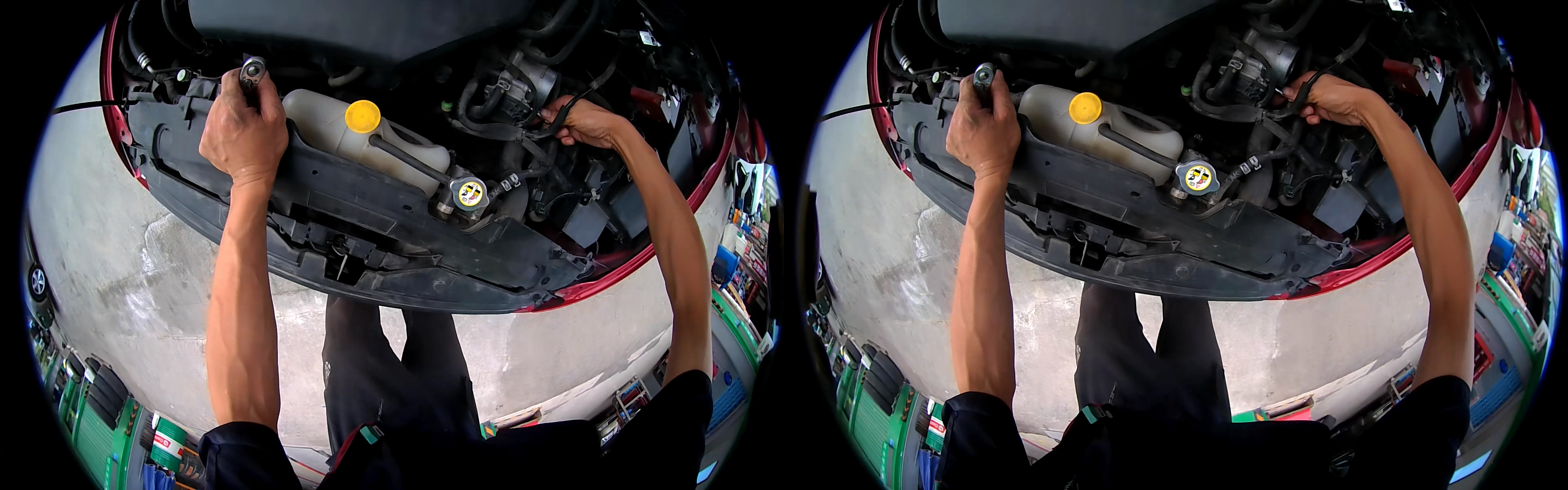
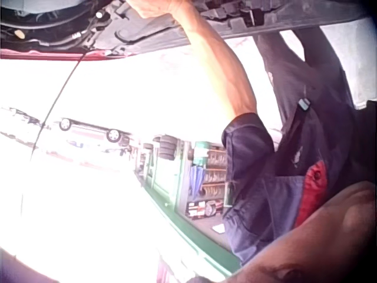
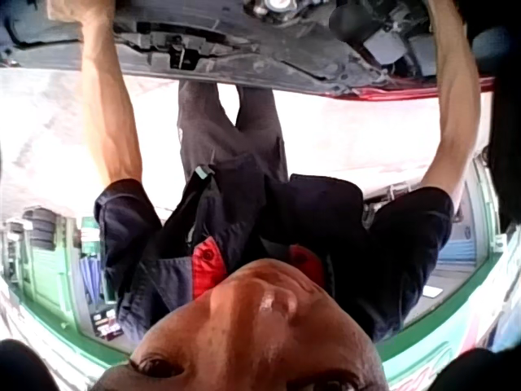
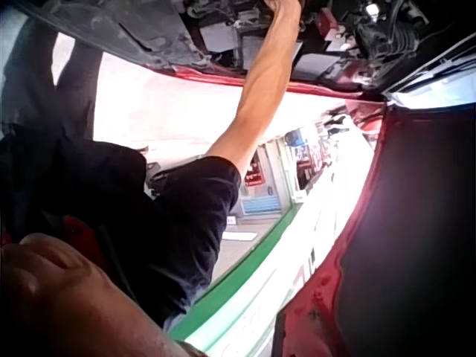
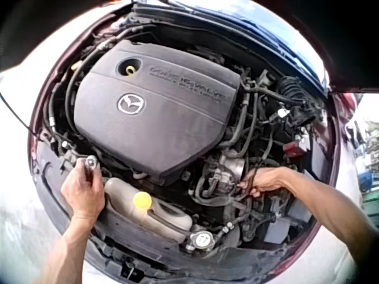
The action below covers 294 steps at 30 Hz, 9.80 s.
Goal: The person works under the hood of a red car, using a ratchet to loosen and tighten bolts on engine components. They remove a plastic cover, adjust parts within the engine bay, and reposition the cover while continuing to use the ratchet on various fasteners.
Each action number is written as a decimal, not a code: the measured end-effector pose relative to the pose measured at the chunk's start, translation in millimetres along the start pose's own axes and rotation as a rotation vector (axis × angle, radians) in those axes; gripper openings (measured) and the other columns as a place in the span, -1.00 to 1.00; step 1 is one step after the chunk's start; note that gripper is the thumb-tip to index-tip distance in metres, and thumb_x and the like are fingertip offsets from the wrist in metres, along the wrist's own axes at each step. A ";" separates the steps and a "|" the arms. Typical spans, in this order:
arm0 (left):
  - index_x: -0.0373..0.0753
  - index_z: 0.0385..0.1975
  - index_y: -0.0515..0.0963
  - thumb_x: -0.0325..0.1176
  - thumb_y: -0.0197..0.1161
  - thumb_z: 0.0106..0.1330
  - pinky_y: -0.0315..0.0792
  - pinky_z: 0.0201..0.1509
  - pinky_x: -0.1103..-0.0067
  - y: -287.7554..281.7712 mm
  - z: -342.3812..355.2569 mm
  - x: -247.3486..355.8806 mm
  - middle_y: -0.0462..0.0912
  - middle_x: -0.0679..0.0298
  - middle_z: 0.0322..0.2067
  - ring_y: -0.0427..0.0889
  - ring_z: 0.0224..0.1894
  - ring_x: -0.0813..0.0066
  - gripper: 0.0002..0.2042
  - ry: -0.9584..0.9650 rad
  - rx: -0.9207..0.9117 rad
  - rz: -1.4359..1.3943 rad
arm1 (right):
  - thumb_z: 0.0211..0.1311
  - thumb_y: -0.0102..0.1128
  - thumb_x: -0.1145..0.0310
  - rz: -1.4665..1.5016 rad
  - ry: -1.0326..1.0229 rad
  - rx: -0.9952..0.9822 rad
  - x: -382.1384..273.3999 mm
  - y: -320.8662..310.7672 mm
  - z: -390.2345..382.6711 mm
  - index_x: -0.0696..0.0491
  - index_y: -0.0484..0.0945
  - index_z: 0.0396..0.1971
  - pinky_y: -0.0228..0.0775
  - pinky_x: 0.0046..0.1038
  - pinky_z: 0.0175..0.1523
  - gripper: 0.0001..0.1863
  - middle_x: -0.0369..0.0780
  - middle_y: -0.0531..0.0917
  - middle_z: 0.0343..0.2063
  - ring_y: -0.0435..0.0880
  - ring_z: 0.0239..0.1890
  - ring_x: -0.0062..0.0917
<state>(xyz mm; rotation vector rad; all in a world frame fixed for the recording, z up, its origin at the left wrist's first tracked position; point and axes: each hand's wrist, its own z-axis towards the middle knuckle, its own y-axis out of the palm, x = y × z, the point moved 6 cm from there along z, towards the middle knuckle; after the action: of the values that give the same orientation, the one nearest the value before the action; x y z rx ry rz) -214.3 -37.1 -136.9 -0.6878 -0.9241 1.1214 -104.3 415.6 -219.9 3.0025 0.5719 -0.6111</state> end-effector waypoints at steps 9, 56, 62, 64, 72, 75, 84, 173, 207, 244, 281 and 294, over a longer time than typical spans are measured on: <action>-0.01 -0.30 0.55 -0.05 0.21 0.31 0.49 -0.41 0.34 1.1 -2.2 -8.1 0.70 0.36 -0.54 0.70 -0.43 0.18 -0.80 -0.025 -0.036 0.073 | 0.30 0.29 0.30 -0.324 -0.154 0.214 -7.7 -2.1 6.4 0.28 0.65 -0.38 0.46 -0.56 -0.55 -0.72 -0.28 0.54 -0.66 0.51 -0.67 -0.63; -0.12 -0.41 0.56 -0.36 0.36 0.06 0.40 -0.49 0.47 -14.8 10.1 -2.4 0.54 0.33 -0.59 0.56 -0.54 0.38 -0.87 -0.022 -0.030 -0.196 | 0.26 0.28 0.45 -0.215 -0.151 0.257 11.4 -11.4 6.5 0.34 0.65 -0.41 0.47 -0.49 -0.57 -0.79 -0.18 0.67 -0.53 0.60 -0.64 -0.58; -0.14 -0.40 0.56 -0.38 0.35 0.04 0.41 -0.48 0.46 -14.6 12.7 -1.8 0.56 0.31 -0.58 0.58 -0.53 0.35 -0.86 -0.029 -0.058 -0.196 | 0.40 0.24 0.28 0.060 0.195 -0.240 15.5 -21.5 26.0 0.33 0.59 -0.13 0.48 -0.50 -0.39 -0.65 -0.19 0.63 -0.41 0.57 -0.47 -0.58; -0.15 -0.40 0.56 -0.38 0.34 0.05 0.42 -0.48 0.45 -15.8 13.7 2.3 0.56 0.29 -0.59 0.58 -0.53 0.33 -0.86 -0.033 -0.058 -0.201 | 0.36 0.28 0.29 0.007 0.167 -0.184 14.9 -26.3 25.7 0.32 0.63 -0.17 0.53 -0.46 -0.40 -0.67 -0.13 0.69 -0.33 0.58 -0.48 -0.54; -0.16 -0.39 0.57 -0.38 0.33 0.05 0.43 -0.46 0.44 -13.5 15.2 3.8 0.57 0.28 -0.58 0.59 -0.52 0.32 -0.87 -0.035 -0.073 -0.206 | 0.21 0.38 0.45 -0.233 -0.145 0.182 17.4 -17.8 18.3 0.41 0.65 -0.28 0.54 -0.40 -0.54 -0.73 -0.08 0.71 -0.49 0.68 -0.62 -0.43; -0.16 -0.39 0.58 -0.39 0.33 0.04 0.43 -0.45 0.45 -16.9 13.4 0.4 0.58 0.28 -0.56 0.59 -0.50 0.32 -0.86 -0.036 -0.064 -0.206 | 0.20 0.39 0.45 -0.382 -0.224 0.285 0.2 -6.0 3.6 0.39 0.65 -0.30 0.47 -0.46 -0.55 -0.75 -0.14 0.70 -0.52 0.65 -0.63 -0.51; -0.14 -0.37 0.55 -0.35 0.35 0.03 0.44 -0.43 0.47 -14.7 12.2 1.6 0.57 0.34 -0.52 0.59 -0.47 0.36 -0.82 -0.016 -0.075 -0.186 | 0.45 0.13 0.30 -0.187 0.077 -0.082 -4.3 -5.2 7.6 0.28 0.64 -0.16 0.40 -0.46 -0.55 -0.70 -0.21 0.63 -0.55 0.47 -0.67 -0.54; -0.10 -0.26 0.56 -0.25 0.22 0.29 0.46 -0.45 0.38 -3.8 4.6 5.6 0.62 0.32 -0.50 0.66 -0.42 0.26 -0.87 -0.035 -0.113 0.004 | 0.26 0.40 0.23 -0.218 -0.053 0.045 -4.1 -1.1 3.8 0.33 0.65 -0.28 0.59 -0.50 -0.46 -0.62 -0.13 0.71 -0.43 0.68 -0.52 -0.54; -0.15 -0.10 0.57 -0.05 0.22 0.35 0.50 -0.38 0.29 2.1 0.4 -1.3 0.72 0.21 -0.44 0.70 -0.40 0.11 -0.68 -0.045 -0.125 0.067 | 0.25 0.41 0.19 -0.215 -0.047 0.124 -9.6 -4.7 4.4 0.33 0.64 -0.10 0.58 -0.53 -0.37 -0.54 -0.11 0.71 -0.23 0.60 -0.48 -0.57; -0.12 -0.13 0.57 -0.11 0.20 0.36 0.49 -0.35 0.31 1.5 1.4 2.7 0.71 0.23 -0.40 0.68 -0.35 0.12 -0.74 -0.057 -0.150 0.053 | 0.37 0.12 0.44 -0.140 -0.049 0.129 -10.8 1.2 -1.5 0.25 0.69 -0.25 0.56 -0.51 -0.44 -0.79 -0.13 0.73 -0.42 0.61 -0.57 -0.56; -0.24 0.11 0.53 0.09 0.07 0.43 0.49 -0.16 0.19 5.8 0.6 -5.0 0.74 0.05 -0.19 0.69 -0.18 -0.06 -0.48 -0.107 -0.235 0.155 | 0.08 -0.03 0.63 -0.191 -0.220 0.212 -7.3 0.4 -6.9 0.30 0.68 -0.35 0.66 -0.44 -0.52 -0.73 -0.05 0.75 -0.45 0.76 -0.57 -0.42; -0.20 0.08 0.54 0.10 0.05 0.43 0.49 -0.19 0.19 2.7 1.7 -3.7 0.75 0.08 -0.21 0.70 -0.19 -0.04 -0.50 -0.113 -0.243 0.146 | 0.31 0.02 0.54 0.076 -0.053 -0.036 -3.8 4.2 4.4 0.11 0.59 -0.18 0.49 -0.56 -0.45 -0.83 -0.23 0.63 -0.42 0.55 -0.55 -0.59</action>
<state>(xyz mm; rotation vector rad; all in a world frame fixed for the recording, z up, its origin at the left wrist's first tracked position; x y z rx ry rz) -217.5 -39.7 -139.4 -0.9093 -1.1334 1.1970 -107.7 409.9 -222.7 2.9489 0.4583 -0.6654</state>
